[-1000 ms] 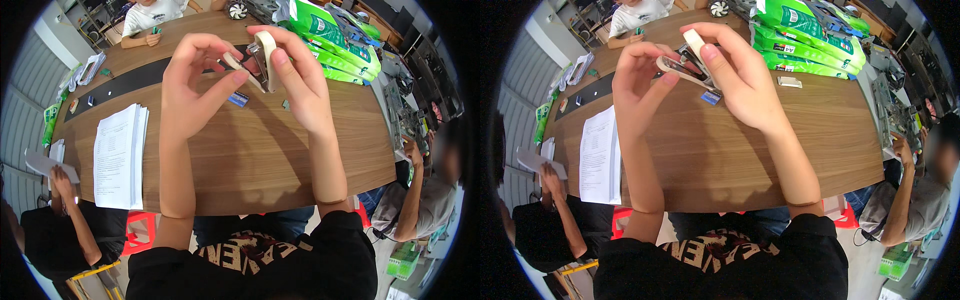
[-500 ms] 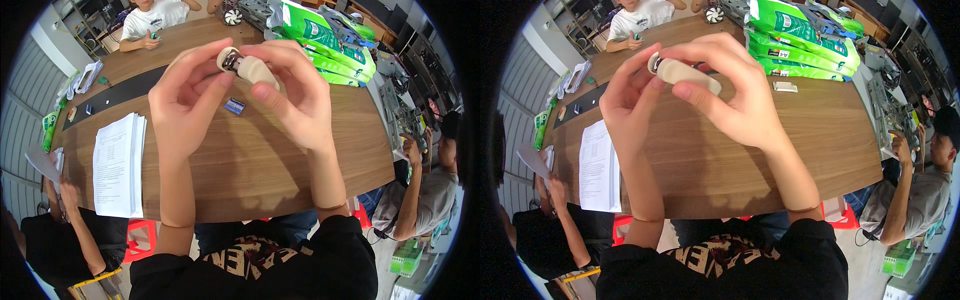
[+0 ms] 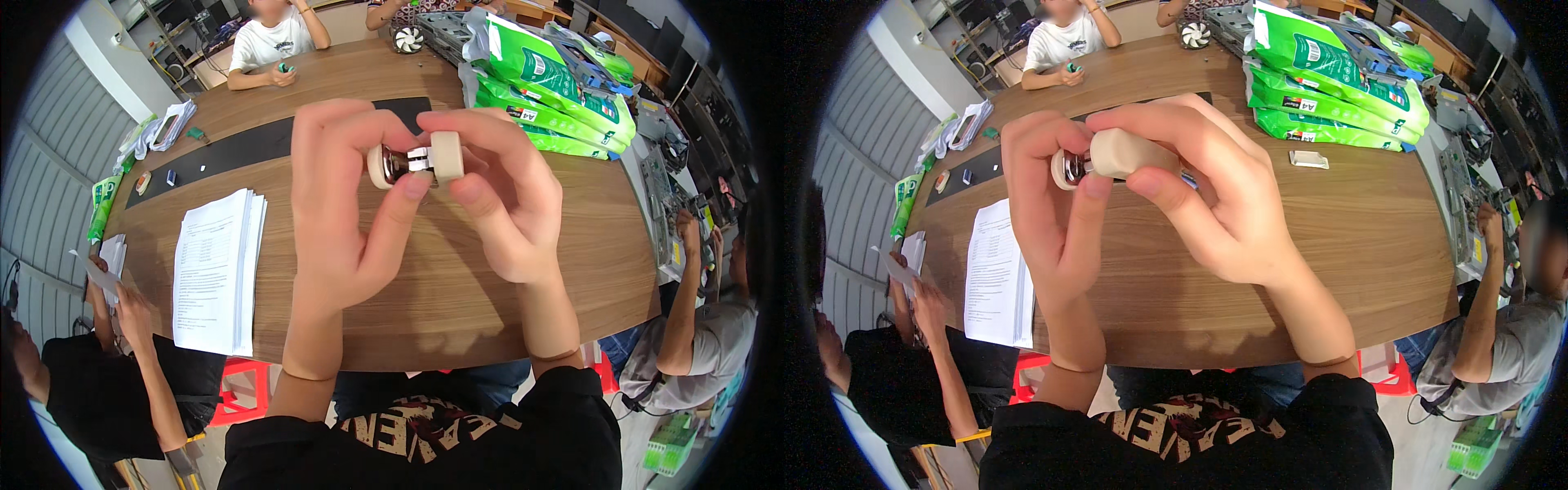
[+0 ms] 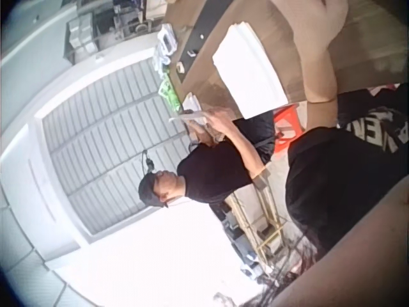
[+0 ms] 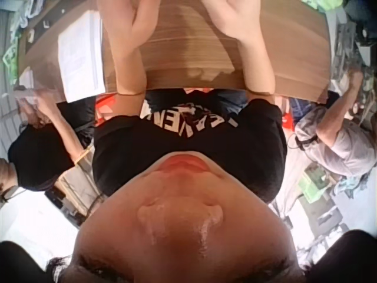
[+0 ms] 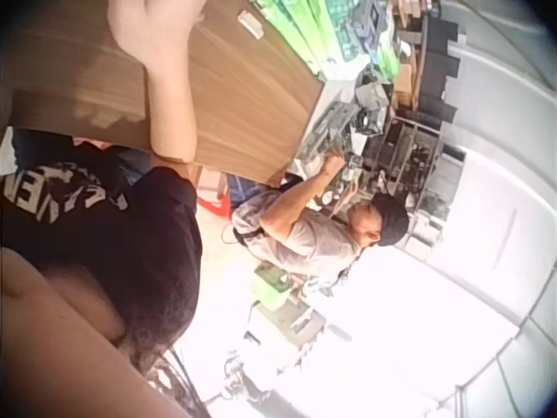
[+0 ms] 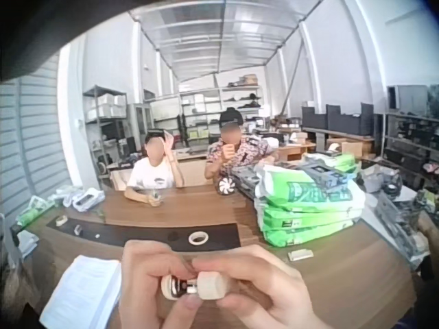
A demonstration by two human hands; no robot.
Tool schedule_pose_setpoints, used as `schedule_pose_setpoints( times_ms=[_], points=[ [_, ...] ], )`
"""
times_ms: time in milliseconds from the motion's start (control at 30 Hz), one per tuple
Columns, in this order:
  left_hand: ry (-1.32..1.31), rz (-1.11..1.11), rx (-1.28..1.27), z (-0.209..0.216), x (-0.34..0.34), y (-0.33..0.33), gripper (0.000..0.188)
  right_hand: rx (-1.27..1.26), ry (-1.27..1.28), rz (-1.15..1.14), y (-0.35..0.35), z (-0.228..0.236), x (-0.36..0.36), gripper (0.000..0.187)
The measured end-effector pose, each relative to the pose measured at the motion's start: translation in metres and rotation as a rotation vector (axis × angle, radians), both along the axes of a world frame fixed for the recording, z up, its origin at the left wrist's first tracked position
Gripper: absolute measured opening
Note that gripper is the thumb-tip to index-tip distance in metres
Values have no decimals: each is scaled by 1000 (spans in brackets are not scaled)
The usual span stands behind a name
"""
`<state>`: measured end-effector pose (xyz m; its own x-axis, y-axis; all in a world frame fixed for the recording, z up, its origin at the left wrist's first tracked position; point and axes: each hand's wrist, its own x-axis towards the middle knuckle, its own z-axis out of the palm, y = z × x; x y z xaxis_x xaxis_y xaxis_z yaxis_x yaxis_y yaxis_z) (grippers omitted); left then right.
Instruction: The person manipulates a small white plastic components and a small blue box, fitting small metal or plastic parts into the white component by hand.
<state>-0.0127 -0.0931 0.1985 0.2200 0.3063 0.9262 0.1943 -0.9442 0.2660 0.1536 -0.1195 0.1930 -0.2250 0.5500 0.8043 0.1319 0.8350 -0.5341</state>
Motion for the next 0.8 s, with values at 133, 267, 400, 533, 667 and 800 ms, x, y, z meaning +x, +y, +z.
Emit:
schedule_pose_setpoints(
  times_ms=[133,267,400,533,667,800],
  points=[
    [21,19,-13,-1,2,-3,26,7,56,17,1,-4,-5,39],
    [-121,-97,-199,-2,7,-6,31,-62,212,72,-1,-4,-11,31],
    [-200,-371,-238,-2,8,0,44,-151,310,92,0,-3,-10,52],
    [-53,-275,-269,-1,-5,-6,64,-324,266,208,-5,2,0,50],
    [52,-125,-171,-2,1,-3,78,-362,151,236,-2,-4,0,46],
    [-6,-105,-248,-3,3,-4,81,-354,129,183,-2,3,-1,96]
  ],
)
